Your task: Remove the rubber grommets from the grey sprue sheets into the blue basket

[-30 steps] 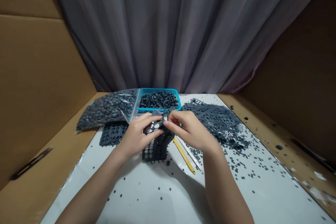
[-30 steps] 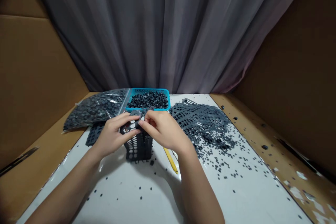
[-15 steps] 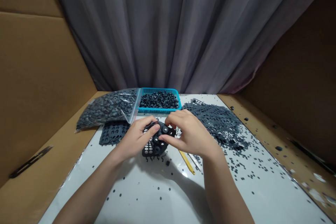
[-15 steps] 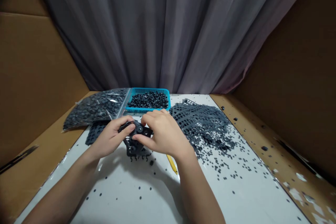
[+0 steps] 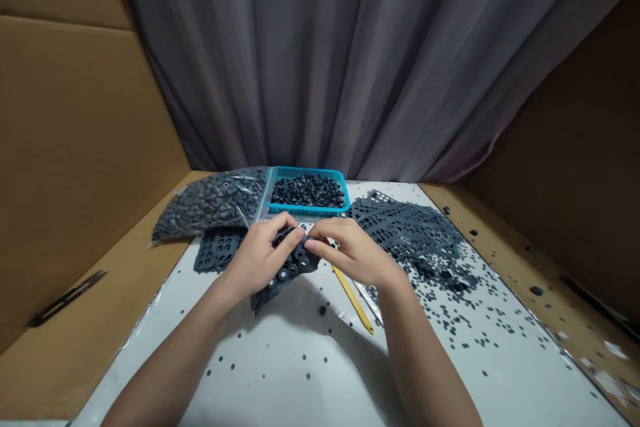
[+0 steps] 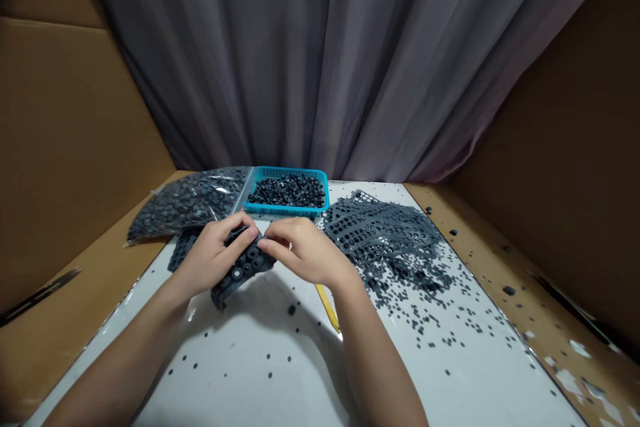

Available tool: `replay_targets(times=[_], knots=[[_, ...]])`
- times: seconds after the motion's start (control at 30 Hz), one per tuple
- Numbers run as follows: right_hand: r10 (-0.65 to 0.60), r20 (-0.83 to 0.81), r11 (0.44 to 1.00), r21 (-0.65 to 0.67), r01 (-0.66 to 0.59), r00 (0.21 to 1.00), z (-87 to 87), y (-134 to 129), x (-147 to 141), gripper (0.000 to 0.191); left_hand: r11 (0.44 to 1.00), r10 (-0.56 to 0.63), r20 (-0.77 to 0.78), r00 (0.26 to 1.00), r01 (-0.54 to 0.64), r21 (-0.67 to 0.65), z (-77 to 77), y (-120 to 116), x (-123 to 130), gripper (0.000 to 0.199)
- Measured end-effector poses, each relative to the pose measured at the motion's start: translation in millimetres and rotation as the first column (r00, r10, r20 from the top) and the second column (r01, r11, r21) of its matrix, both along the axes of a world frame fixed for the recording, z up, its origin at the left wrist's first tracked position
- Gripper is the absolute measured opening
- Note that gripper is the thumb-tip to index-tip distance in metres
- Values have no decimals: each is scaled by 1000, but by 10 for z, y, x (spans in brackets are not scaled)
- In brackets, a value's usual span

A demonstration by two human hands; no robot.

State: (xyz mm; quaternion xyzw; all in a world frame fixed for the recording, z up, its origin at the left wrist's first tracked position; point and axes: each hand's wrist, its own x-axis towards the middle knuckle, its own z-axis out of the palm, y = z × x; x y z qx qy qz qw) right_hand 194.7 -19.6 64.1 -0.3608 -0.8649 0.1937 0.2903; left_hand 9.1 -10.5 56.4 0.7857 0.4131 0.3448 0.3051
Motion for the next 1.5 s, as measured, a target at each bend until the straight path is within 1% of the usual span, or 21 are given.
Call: replay_targets(times=[0.03,0.07,0.13,0.2,0.27,0.3,0.4,0.43,0.47,0.57,0.63,0.7,0.77,0.83,0.9,1.03,1.17,1.27,1.33,1.4,1.5], knots=[[-21,7,1000,22,21,1000,1,4,9,31,999,28,37,999,-27,-18,-3,9,-6,20],[-47,13,998,53,46,999,4,6,20,29,997,63,84,994,-60,-39,-11,22,-12,20],[-103,1,987,125,102,995,13,2,46,27,988,119,194,974,-98,-117,-47,64,-25,37],[-148,-36,972,179,152,988,21,-7,72,25,970,154,303,940,-86,-226,-98,124,-39,46],[-173,-69,962,200,183,983,24,-16,92,23,945,156,363,919,-32,-326,-149,184,-48,42],[-177,-77,961,203,189,981,23,-20,97,22,931,131,373,919,16,-366,-171,207,-48,39],[-163,-94,964,197,179,982,23,-29,94,20,881,-18,384,923,196,-431,-219,232,-20,35],[-152,-97,967,192,168,984,24,-31,90,20,875,-54,395,917,234,-424,-231,225,-3,35],[-145,-97,969,188,162,985,27,-33,87,20,881,-73,403,912,248,-404,-240,214,14,34],[-170,-53,966,191,177,984,40,-38,87,24,915,-70,399,914,218,-339,-249,170,55,30],[-195,6,962,196,190,981,47,-37,95,26,918,-43,411,911,198,-343,-232,144,62,28],[-195,53,966,186,182,979,49,-36,102,27,909,-5,430,903,184,-374,-200,126,55,26],[-189,68,970,170,175,980,49,-38,104,27,900,4,423,906,181,-396,-165,115,38,27],[-196,60,969,163,184,979,51,-44,100,24,908,-3,391,920,166,-385,-140,109,15,26],[-188,42,971,158,180,981,55,-53,95,21,929,-2,369,930,138,-344,-127,105,-8,23],[-120,3,982,144,118,993,60,-65,90,18,965,-17,304,953,95,-245,-100,87,-40,19],[-98,37,989,113,93,995,64,-79,80,16,991,-50,193,980,73,-113,-36,52,-50,17],[-91,61,994,73,86,994,67,-89,61,15,996,-57,144,988,66,-64,-5,34,-57,18],[-64,63,997,54,61,996,63,-88,41,15,996,-62,142,988,71,-59,-2,32,-65,18],[-18,41,999,34,16,999,49,-75,15,19,993,-68,175,982,84,-80,-10,38,-71,19],[78,-69,997,-15,-80,995,3,-31,-29,28,975,-62,294,954,120,-185,-44,53,-59,20]])
